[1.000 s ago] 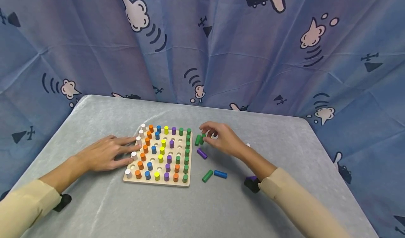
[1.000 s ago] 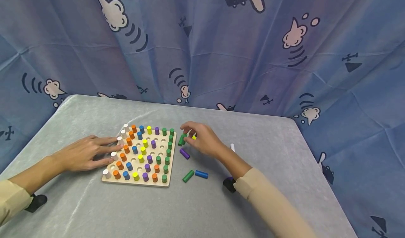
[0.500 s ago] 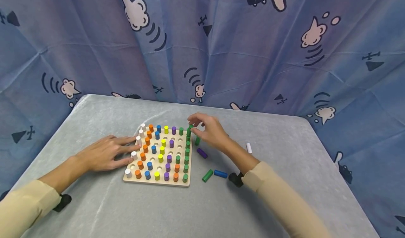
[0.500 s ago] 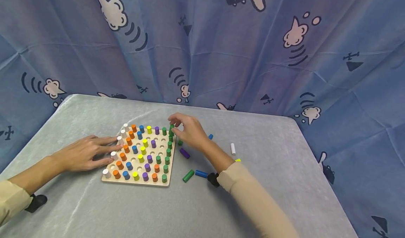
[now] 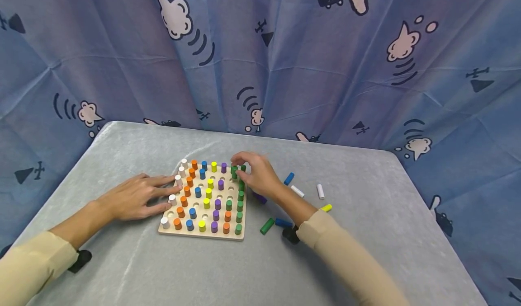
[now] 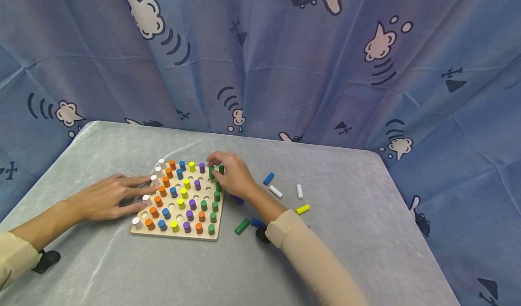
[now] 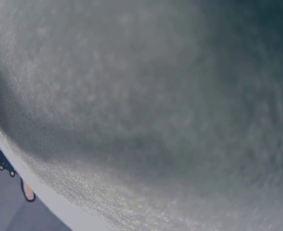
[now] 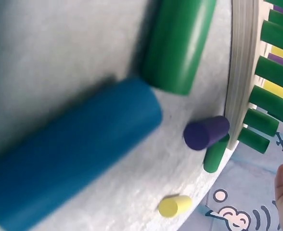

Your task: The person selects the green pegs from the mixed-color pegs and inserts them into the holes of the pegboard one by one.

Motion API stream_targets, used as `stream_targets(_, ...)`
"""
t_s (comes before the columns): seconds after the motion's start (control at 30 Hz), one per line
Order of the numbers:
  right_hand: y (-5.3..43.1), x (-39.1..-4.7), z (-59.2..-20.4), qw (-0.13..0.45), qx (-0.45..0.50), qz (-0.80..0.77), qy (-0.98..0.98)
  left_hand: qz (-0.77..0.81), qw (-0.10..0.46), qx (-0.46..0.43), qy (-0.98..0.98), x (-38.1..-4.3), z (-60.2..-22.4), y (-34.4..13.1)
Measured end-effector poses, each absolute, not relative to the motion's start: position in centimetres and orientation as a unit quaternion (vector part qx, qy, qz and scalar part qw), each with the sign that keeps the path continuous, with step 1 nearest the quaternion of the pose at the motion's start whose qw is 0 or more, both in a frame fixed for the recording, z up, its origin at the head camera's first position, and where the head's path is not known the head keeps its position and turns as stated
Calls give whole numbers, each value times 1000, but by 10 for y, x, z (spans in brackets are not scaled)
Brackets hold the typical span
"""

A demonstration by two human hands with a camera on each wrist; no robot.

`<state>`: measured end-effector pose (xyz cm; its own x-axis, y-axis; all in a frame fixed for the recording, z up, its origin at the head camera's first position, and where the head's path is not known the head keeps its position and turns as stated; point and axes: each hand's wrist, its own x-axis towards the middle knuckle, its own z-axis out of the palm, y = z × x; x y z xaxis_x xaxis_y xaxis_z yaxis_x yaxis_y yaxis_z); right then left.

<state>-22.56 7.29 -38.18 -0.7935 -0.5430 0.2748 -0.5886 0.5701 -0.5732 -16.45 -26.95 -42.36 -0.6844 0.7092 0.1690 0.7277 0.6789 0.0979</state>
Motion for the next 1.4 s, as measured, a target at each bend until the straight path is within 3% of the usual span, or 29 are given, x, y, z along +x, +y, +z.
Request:
stream_targets(1.27,70,-228,-393,-10,294,328,-897,-82,57,-395,-913,-164,-424,-269)
stream_targets(1.4,81,-232,-388,9,287,338,-896,-83,54,-393,-914,-165,-424,-269)
